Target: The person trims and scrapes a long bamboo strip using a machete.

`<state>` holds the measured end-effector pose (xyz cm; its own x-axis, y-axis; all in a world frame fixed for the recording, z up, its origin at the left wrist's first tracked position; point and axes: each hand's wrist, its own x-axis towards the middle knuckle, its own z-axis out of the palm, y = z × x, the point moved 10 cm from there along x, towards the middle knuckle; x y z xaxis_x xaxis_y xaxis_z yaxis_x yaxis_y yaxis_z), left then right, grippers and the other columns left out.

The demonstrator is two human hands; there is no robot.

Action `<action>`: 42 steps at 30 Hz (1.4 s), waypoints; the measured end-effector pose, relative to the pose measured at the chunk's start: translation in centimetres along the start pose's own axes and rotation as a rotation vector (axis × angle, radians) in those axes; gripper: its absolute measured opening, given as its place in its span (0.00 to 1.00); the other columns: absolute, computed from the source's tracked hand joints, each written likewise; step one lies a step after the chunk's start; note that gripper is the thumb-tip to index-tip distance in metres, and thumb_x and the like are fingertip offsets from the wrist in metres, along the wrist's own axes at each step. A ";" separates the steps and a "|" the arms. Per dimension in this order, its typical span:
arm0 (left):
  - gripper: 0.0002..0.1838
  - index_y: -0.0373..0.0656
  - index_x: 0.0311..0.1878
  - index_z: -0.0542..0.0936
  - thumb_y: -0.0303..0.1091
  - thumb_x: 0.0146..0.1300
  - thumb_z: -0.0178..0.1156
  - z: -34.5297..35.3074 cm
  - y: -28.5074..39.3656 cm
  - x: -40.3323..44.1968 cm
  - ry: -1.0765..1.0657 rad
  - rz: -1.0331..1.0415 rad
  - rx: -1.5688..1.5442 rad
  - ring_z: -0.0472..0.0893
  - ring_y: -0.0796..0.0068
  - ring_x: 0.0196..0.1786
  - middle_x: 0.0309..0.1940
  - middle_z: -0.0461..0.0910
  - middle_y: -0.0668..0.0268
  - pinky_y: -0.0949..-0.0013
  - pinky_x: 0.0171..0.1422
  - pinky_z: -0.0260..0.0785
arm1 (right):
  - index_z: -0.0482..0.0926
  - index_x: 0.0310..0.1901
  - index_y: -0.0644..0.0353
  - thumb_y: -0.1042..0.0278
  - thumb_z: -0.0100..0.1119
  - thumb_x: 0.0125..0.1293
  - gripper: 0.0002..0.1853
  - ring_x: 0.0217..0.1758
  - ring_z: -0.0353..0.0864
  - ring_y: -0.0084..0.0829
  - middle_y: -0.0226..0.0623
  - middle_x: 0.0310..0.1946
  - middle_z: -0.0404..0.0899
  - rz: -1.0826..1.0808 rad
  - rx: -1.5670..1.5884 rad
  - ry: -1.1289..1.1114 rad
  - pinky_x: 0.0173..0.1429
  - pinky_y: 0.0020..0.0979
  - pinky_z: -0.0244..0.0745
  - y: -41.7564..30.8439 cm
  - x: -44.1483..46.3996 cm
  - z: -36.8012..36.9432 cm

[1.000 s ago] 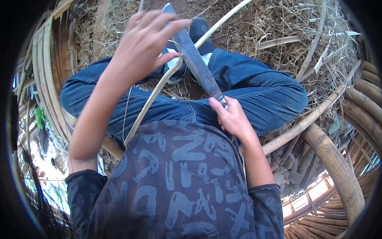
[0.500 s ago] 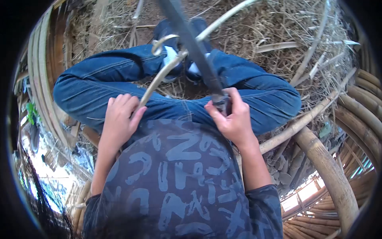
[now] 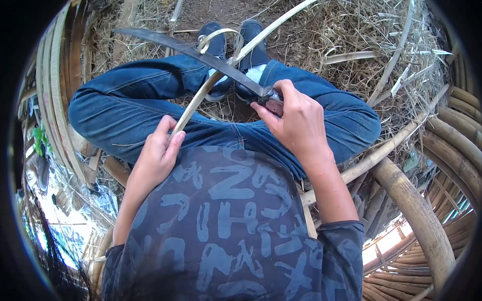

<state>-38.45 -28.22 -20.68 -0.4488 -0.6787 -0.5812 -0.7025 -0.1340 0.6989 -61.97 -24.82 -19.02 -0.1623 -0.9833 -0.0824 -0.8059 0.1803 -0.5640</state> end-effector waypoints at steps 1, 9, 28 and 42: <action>0.11 0.37 0.35 0.66 0.32 0.72 0.52 0.4 -0.1 0.1 -0.024 -0.022 -0.035 0.61 0.75 0.23 0.18 0.64 0.61 0.66 0.27 0.58 | 0.74 0.39 0.62 0.55 0.72 0.56 0.21 0.27 0.83 0.45 0.41 0.23 0.82 0.000 0.000 -0.001 0.32 0.40 0.77 0.1 0.3 0.0; 0.10 0.36 0.34 0.68 0.30 0.72 0.52 0.4 1.5 -0.8 0.031 0.092 0.294 0.74 0.41 0.25 0.17 0.71 0.46 0.52 0.27 0.62 | 0.73 0.29 0.63 0.42 0.64 0.60 0.26 0.28 0.81 0.53 0.49 0.20 0.79 0.080 -0.053 -0.206 0.31 0.46 0.75 2.2 0.5 3.2; 0.10 0.37 0.35 0.68 0.33 0.71 0.52 0.1 2.0 -1.2 0.084 0.077 0.448 0.78 0.44 0.23 0.17 0.76 0.47 0.47 0.27 0.69 | 0.76 0.26 0.64 0.30 0.53 0.63 0.35 0.29 0.79 0.55 0.53 0.21 0.78 0.098 -0.208 -0.233 0.33 0.48 0.73 3.7 1.9 2.7; 0.09 0.36 0.35 0.68 0.30 0.71 0.53 -0.1 3.4 -0.3 0.096 0.155 0.450 0.77 0.43 0.24 0.18 0.74 0.46 0.48 0.27 0.66 | 0.78 0.24 0.64 0.25 0.51 0.61 0.39 0.25 0.82 0.53 0.49 0.17 0.78 0.151 -0.074 -0.121 0.32 0.47 0.77 2.8 2.4 2.2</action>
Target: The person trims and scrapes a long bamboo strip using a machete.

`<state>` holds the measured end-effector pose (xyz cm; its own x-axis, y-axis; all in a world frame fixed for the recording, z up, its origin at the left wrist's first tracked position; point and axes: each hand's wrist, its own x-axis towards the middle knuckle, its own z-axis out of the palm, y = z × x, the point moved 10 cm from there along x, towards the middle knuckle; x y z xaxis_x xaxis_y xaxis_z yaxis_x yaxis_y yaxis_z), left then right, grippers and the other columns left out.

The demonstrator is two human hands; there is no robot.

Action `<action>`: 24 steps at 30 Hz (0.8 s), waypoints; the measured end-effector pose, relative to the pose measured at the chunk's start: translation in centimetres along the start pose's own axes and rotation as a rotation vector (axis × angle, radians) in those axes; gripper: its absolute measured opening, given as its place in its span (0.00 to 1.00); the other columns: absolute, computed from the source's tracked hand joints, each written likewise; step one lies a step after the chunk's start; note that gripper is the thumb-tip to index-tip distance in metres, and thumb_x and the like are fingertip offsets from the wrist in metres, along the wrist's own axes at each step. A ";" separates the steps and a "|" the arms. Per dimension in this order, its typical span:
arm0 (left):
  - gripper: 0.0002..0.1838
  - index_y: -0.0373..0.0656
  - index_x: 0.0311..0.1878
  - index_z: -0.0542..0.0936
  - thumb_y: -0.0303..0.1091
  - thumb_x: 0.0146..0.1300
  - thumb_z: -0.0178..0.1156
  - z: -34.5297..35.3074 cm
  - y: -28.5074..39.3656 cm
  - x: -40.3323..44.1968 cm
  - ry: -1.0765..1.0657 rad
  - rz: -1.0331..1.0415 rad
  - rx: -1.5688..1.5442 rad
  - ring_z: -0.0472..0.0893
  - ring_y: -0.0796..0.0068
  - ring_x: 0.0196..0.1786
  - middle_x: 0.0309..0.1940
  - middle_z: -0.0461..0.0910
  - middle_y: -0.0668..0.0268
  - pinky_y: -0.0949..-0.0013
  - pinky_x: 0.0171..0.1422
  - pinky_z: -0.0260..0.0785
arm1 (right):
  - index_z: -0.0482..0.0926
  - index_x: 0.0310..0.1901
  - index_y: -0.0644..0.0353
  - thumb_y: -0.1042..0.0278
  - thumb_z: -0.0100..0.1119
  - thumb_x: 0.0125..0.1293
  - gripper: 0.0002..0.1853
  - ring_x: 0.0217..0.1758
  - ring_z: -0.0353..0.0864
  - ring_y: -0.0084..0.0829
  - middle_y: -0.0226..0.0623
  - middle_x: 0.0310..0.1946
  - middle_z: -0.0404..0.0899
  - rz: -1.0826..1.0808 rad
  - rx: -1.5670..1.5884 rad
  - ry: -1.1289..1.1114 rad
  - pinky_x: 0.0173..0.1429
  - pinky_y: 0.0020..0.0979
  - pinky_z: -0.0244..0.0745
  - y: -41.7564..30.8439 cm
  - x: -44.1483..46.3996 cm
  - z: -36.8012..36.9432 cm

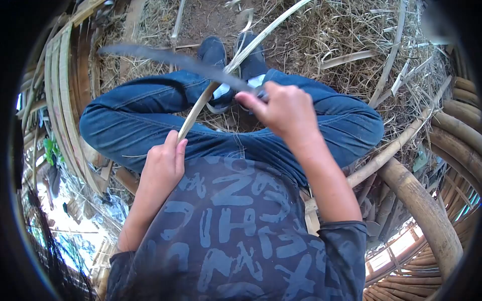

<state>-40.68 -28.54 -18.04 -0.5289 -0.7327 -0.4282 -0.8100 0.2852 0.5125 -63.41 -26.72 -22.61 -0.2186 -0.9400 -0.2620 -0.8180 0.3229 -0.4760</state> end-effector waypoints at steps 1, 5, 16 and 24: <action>0.09 0.36 0.35 0.68 0.29 0.71 0.52 0.0 -0.6 -0.1 -0.005 -0.015 -0.003 0.76 0.41 0.24 0.18 0.73 0.45 0.47 0.26 0.63 | 0.78 0.24 0.63 0.25 0.51 0.60 0.39 0.25 0.82 0.54 0.48 0.17 0.78 -0.061 -0.014 0.020 0.32 0.48 0.77 -1.1 0.0 0.4; 0.09 0.36 0.34 0.67 0.29 0.71 0.52 -0.8 -1.8 -1.2 0.013 -0.011 0.004 0.76 0.41 0.24 0.18 0.72 0.45 0.47 0.26 0.63 | 0.80 0.24 0.62 0.24 0.49 0.61 0.39 0.24 0.84 0.46 0.46 0.19 0.80 -0.028 -0.123 -0.042 0.31 0.42 0.79 1.5 2.1 0.7; 0.06 0.38 0.36 0.67 0.27 0.69 0.53 -2.0 0.3 0.6 0.144 0.081 0.042 0.76 0.42 0.23 0.18 0.72 0.47 0.48 0.25 0.63 | 0.79 0.24 0.67 0.24 0.49 0.61 0.42 0.28 0.82 0.54 0.53 0.21 0.79 0.112 -0.025 -0.119 0.35 0.48 0.78 0.9 2.5 -4.3; 0.06 0.37 0.37 0.68 0.28 0.69 0.53 0.2 -0.5 0.2 0.027 -0.010 0.041 0.79 0.44 0.26 0.21 0.76 0.47 0.49 0.28 0.70 | 0.78 0.21 0.61 0.27 0.54 0.59 0.36 0.25 0.83 0.45 0.46 0.17 0.79 -0.105 -0.160 0.017 0.29 0.41 0.77 0.4 2.1 -0.1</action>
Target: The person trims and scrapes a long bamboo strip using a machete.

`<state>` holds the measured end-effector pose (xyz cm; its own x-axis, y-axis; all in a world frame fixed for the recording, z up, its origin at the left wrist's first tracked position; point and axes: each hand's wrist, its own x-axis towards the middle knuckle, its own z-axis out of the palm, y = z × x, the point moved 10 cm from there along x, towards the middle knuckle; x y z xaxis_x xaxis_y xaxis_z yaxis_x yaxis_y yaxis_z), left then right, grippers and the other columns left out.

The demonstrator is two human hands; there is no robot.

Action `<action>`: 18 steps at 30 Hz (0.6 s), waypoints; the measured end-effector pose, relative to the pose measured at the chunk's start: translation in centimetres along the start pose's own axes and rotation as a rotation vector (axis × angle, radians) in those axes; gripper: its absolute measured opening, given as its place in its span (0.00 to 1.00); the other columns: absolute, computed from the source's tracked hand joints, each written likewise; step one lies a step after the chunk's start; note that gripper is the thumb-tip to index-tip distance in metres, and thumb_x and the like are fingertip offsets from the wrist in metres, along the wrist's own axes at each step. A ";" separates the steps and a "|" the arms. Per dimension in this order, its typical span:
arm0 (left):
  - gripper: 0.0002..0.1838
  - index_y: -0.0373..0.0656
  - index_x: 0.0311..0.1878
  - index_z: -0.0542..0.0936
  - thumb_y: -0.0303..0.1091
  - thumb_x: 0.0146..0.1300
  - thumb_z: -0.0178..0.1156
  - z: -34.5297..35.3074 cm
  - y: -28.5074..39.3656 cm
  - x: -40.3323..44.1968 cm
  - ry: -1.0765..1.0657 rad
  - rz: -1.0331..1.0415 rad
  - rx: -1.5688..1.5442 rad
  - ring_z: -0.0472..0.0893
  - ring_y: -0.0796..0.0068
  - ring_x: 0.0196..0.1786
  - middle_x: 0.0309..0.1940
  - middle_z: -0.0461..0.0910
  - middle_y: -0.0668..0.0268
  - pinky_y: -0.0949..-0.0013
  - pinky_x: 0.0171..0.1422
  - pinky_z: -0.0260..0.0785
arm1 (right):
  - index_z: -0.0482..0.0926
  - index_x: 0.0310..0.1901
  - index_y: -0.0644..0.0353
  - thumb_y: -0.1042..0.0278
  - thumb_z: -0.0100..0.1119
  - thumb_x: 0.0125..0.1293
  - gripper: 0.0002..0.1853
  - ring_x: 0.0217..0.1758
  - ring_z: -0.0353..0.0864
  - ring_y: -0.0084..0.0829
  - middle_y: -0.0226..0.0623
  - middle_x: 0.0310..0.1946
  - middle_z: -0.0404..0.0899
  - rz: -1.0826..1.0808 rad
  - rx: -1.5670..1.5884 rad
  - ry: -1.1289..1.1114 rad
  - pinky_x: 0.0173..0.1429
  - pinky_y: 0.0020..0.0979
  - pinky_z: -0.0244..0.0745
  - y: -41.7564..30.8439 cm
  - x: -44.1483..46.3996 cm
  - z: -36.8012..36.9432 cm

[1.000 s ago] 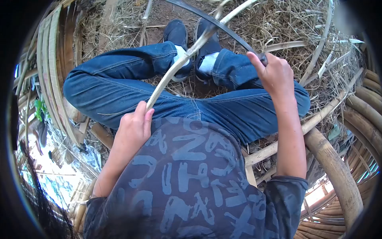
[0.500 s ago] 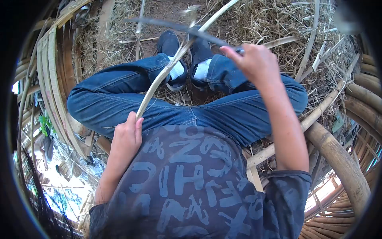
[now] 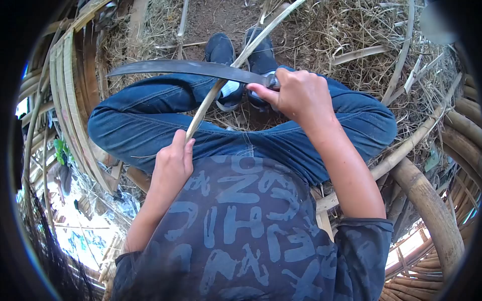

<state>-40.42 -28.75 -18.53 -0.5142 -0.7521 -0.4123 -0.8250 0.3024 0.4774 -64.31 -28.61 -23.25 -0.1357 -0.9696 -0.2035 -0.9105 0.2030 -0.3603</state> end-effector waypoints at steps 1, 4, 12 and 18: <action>0.07 0.37 0.37 0.67 0.28 0.69 0.53 0.1 -0.2 0.0 -0.002 -0.019 -0.002 0.79 0.44 0.26 0.21 0.76 0.46 0.49 0.28 0.70 | 0.77 0.21 0.60 0.27 0.54 0.59 0.36 0.25 0.83 0.44 0.45 0.17 0.79 -0.023 -0.043 0.033 0.28 0.40 0.77 0.9 -0.2 0.1; 0.07 0.37 0.36 0.67 0.29 0.70 0.53 -0.6 -0.2 0.4 0.000 -0.026 -0.012 0.79 0.44 0.26 0.21 0.76 0.47 0.49 0.28 0.70 | 0.77 0.24 0.59 0.25 0.53 0.58 0.36 0.23 0.83 0.45 0.43 0.16 0.78 -0.008 -0.120 0.092 0.27 0.40 0.76 5.0 -1.1 -0.1; 0.08 0.37 0.36 0.67 0.30 0.70 0.53 -1.0 -0.9 0.5 0.008 -0.045 0.023 0.79 0.44 0.26 0.21 0.76 0.47 0.49 0.28 0.70 | 0.77 0.24 0.59 0.26 0.53 0.59 0.36 0.23 0.83 0.47 0.46 0.16 0.78 0.101 -0.066 0.067 0.28 0.44 0.76 3.1 -2.0 -1.6; 0.08 0.36 0.37 0.69 0.30 0.70 0.53 -0.1 -0.6 0.0 -0.004 -0.026 -0.102 0.79 0.43 0.26 0.20 0.76 0.47 0.49 0.28 0.68 | 0.76 0.20 0.60 0.27 0.55 0.59 0.36 0.21 0.81 0.46 0.43 0.15 0.77 0.010 0.122 0.058 0.25 0.41 0.75 -3.1 -1.6 -0.4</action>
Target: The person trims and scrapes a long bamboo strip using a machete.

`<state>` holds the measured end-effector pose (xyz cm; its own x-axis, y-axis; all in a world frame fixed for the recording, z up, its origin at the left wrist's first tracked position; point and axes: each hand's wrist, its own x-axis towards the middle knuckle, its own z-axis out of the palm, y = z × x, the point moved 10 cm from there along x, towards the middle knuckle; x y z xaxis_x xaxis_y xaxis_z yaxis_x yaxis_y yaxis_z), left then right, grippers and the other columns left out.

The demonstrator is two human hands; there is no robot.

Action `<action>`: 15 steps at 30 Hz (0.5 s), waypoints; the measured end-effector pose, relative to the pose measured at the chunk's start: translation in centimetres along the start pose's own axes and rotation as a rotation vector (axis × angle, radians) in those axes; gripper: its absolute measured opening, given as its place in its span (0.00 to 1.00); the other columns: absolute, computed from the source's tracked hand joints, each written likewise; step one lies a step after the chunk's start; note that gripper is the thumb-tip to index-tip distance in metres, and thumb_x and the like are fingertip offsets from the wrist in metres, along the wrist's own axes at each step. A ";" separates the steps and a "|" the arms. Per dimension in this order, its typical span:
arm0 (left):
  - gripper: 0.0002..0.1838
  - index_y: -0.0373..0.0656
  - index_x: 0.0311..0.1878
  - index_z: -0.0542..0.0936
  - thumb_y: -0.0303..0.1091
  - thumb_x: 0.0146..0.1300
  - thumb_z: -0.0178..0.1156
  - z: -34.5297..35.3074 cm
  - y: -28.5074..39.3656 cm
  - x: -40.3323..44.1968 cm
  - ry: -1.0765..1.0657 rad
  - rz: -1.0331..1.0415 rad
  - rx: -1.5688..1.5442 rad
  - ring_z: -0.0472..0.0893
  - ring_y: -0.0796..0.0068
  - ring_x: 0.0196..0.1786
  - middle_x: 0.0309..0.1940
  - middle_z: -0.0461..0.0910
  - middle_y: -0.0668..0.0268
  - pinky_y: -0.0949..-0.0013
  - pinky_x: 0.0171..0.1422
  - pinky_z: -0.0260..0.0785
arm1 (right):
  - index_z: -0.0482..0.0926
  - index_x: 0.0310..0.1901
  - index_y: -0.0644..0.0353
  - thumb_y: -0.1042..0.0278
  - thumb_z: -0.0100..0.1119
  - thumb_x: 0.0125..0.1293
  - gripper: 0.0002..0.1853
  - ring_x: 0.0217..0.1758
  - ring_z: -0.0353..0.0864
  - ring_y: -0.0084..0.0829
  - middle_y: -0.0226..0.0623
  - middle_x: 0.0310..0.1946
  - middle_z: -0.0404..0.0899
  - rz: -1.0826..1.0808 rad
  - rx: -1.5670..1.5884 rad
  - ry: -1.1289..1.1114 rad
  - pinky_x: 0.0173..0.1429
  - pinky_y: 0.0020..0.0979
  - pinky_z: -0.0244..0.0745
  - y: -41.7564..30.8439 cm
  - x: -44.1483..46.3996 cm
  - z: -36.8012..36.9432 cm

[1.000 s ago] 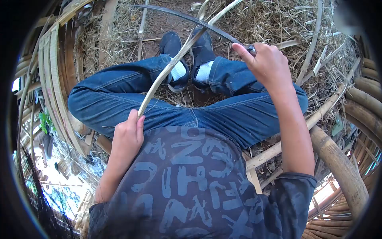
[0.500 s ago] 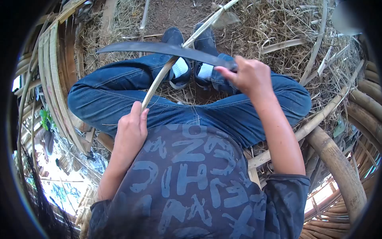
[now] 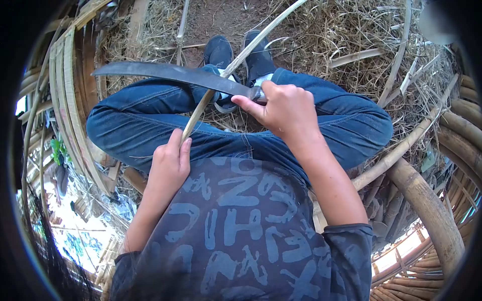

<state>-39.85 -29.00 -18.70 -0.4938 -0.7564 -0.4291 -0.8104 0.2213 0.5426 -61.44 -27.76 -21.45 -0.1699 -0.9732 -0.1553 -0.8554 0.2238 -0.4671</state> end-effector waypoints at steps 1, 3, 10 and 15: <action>0.08 0.36 0.37 0.69 0.30 0.70 0.53 -0.1 -0.1 -0.1 -0.002 0.007 0.002 0.79 0.43 0.26 0.20 0.76 0.47 0.49 0.28 0.68 | 0.75 0.20 0.60 0.27 0.55 0.58 0.36 0.21 0.81 0.46 0.43 0.15 0.78 0.008 0.013 -0.016 0.24 0.41 0.74 0.1 0.0 0.5; 0.10 0.35 0.33 0.70 0.31 0.71 0.52 0.5 -1.3 -0.1 -0.097 -0.099 -0.132 0.76 0.41 0.25 0.20 0.75 0.47 0.52 0.28 0.66 | 0.75 0.20 0.60 0.27 0.55 0.58 0.36 0.21 0.81 0.46 0.44 0.15 0.78 -0.011 0.036 -0.006 0.24 0.42 0.74 0.3 -0.5 1.1; 0.16 0.41 0.30 0.69 0.38 0.76 0.48 3.6 -3.3 -1.1 -0.224 -0.193 -0.529 0.59 0.85 0.17 0.15 0.62 0.74 0.74 0.21 0.51 | 0.75 0.24 0.63 0.31 0.58 0.59 0.34 0.25 0.81 0.51 0.48 0.18 0.78 -0.028 0.240 -0.073 0.28 0.44 0.74 0.8 -2.4 2.7; 0.18 0.46 0.30 0.68 0.43 0.77 0.46 6.1 -4.2 -2.7 -0.494 -0.534 -0.860 0.54 0.91 0.19 0.17 0.56 0.82 0.80 0.20 0.47 | 0.74 0.25 0.64 0.32 0.58 0.60 0.33 0.26 0.80 0.54 0.49 0.18 0.78 0.044 0.357 -0.075 0.29 0.46 0.73 1.4 -2.5 2.8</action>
<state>-37.03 -24.14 -24.21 -0.3743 -0.2584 -0.8906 -0.5631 -0.6997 0.4397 -60.79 -24.84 -24.15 -0.1549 -0.9586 -0.2388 -0.6216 0.2824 -0.7307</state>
